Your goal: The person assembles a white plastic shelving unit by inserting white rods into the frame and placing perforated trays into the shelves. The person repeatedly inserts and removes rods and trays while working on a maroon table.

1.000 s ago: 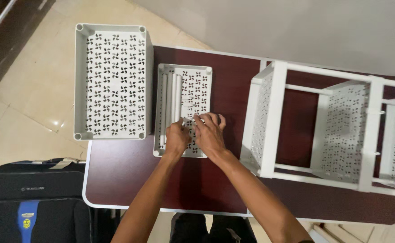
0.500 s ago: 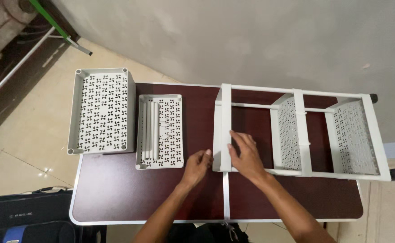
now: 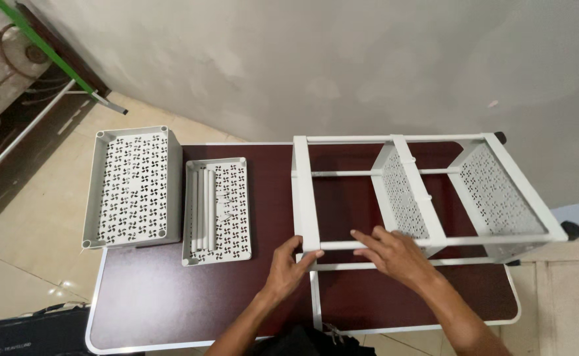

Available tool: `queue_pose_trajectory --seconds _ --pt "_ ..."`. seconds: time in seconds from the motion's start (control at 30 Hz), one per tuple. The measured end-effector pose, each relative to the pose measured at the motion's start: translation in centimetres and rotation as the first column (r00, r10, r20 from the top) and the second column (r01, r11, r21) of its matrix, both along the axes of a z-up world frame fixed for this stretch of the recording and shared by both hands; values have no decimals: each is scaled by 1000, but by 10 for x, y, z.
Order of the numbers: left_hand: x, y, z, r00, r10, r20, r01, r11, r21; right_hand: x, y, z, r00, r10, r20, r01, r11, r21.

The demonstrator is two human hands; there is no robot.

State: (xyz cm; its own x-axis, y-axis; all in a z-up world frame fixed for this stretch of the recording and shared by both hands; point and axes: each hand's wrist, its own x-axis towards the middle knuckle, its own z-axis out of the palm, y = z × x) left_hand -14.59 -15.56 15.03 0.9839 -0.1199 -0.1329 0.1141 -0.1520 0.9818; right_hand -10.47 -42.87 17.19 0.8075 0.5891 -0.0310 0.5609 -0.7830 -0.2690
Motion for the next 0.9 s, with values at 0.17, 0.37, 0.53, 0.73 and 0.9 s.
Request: queue_pose_trajectory --seconds 0.17,0.37,0.53,0.73,0.9 --pt "20 -6 48 988 127 -94 -130 991 -34 40 6 63 974 100 201 -115 991 65" --pt "26 -1 62 923 310 227 -273 945 -181 88 41 113 969 67 238 -85 994 68" --pt "20 10 43 945 309 103 -303 950 -75 110 63 115 976 -70 205 65 997 33" --pt "32 7 24 947 287 146 -294 956 24 83 79 91 796 46 603 -116 990 77" --pt "66 6 21 922 330 203 -329 944 -39 47 69 73 927 46 372 -126 973 193"
